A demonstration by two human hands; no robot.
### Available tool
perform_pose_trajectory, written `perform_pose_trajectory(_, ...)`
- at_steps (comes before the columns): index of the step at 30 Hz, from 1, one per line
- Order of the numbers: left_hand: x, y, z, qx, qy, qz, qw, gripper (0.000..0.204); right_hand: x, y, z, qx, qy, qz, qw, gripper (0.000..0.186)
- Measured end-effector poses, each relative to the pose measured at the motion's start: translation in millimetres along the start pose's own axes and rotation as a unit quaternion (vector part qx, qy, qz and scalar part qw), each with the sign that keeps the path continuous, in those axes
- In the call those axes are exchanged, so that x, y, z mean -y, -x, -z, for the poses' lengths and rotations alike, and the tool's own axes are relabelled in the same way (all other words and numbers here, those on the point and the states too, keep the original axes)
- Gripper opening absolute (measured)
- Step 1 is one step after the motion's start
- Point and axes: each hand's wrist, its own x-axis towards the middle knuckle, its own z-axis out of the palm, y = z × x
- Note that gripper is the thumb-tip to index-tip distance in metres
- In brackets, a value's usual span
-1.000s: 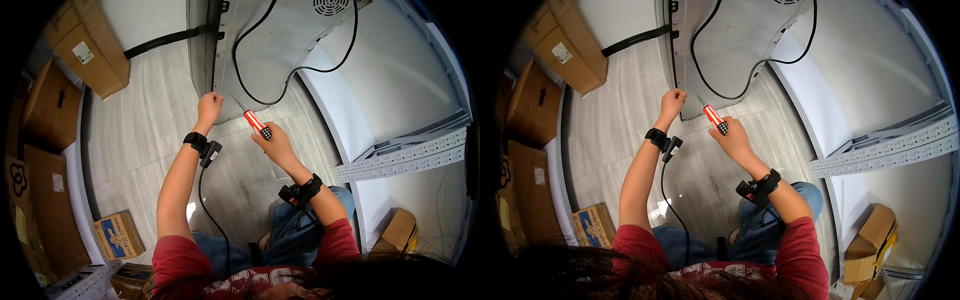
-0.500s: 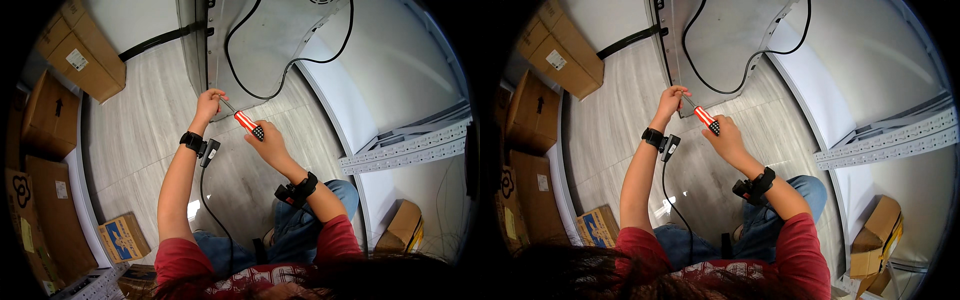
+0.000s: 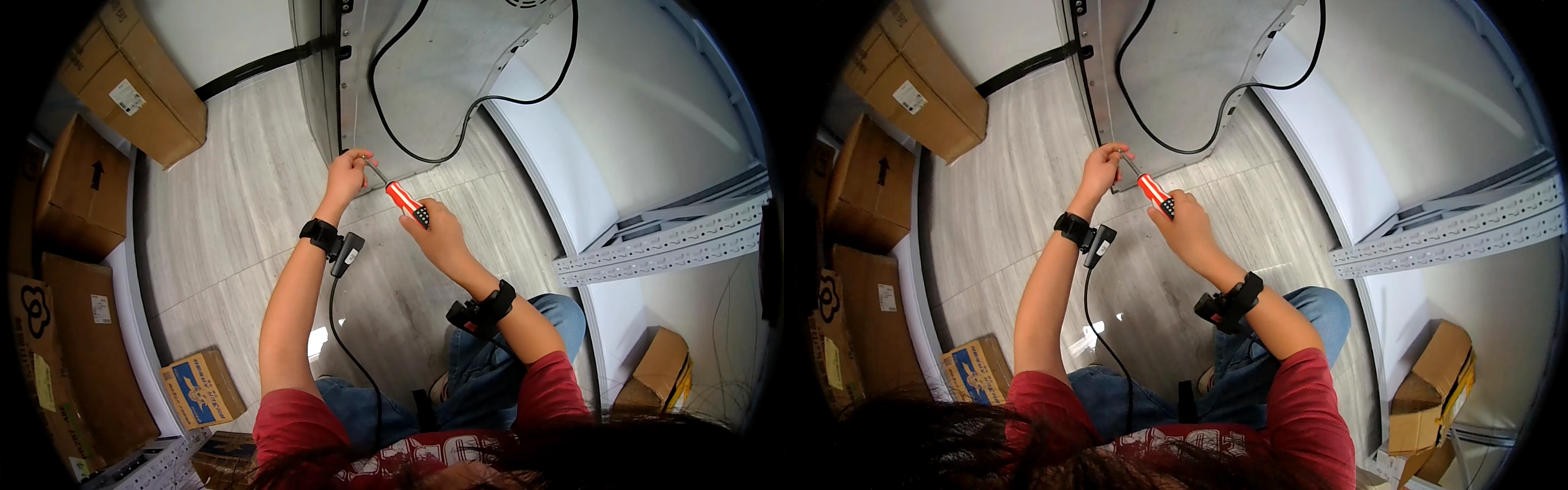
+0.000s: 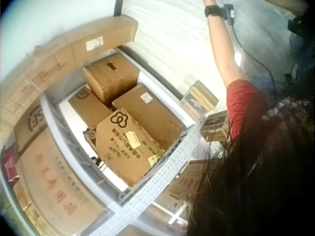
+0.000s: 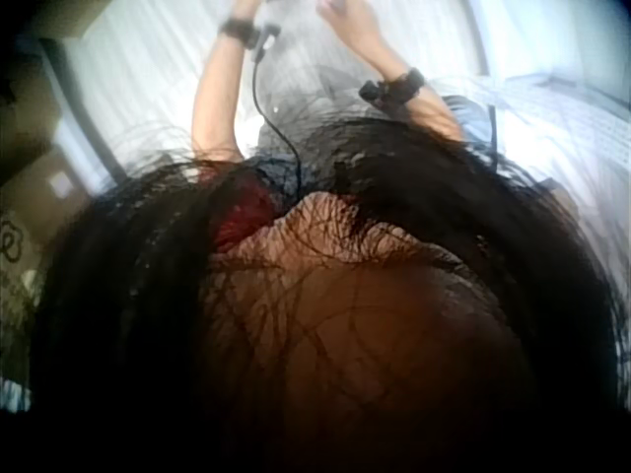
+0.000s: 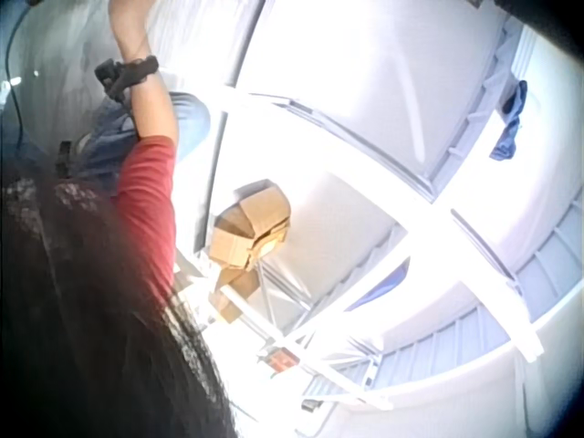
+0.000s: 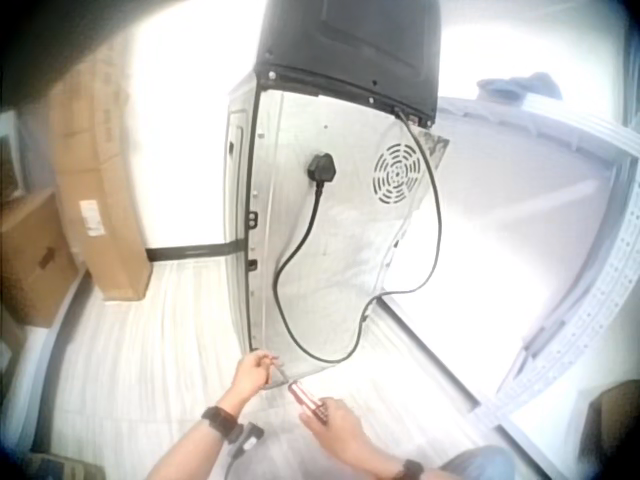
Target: The person uses a screwdriver to remove screws from the back panel of a black appliance and then removes the panel by hand.
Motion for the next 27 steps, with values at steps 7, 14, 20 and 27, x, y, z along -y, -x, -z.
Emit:
perform_pose_trajectory(7,16,7,6,-0.011,-0.028,0.002,1.0,0.025,-1,-4,-9,0.026,0.014,0.006,1.0,0.036)
perform_pose_trajectory(14,31,9,0,-0.021,0.03,0.008,0.999,0.031,-11,-9,-24,0.031,0.036,0.02,0.999,0.036)
perform_pose_trajectory(20,37,7,8,0.001,-0.013,-0.017,1.0,0.036,-10,-13,-29,0.048,0.031,0.019,0.998,0.035)
perform_pose_trajectory(27,46,7,9,-0.005,-0.081,-0.098,0.992,0.039,-19,-17,-40,0.05,0.03,0.019,0.998,0.038)
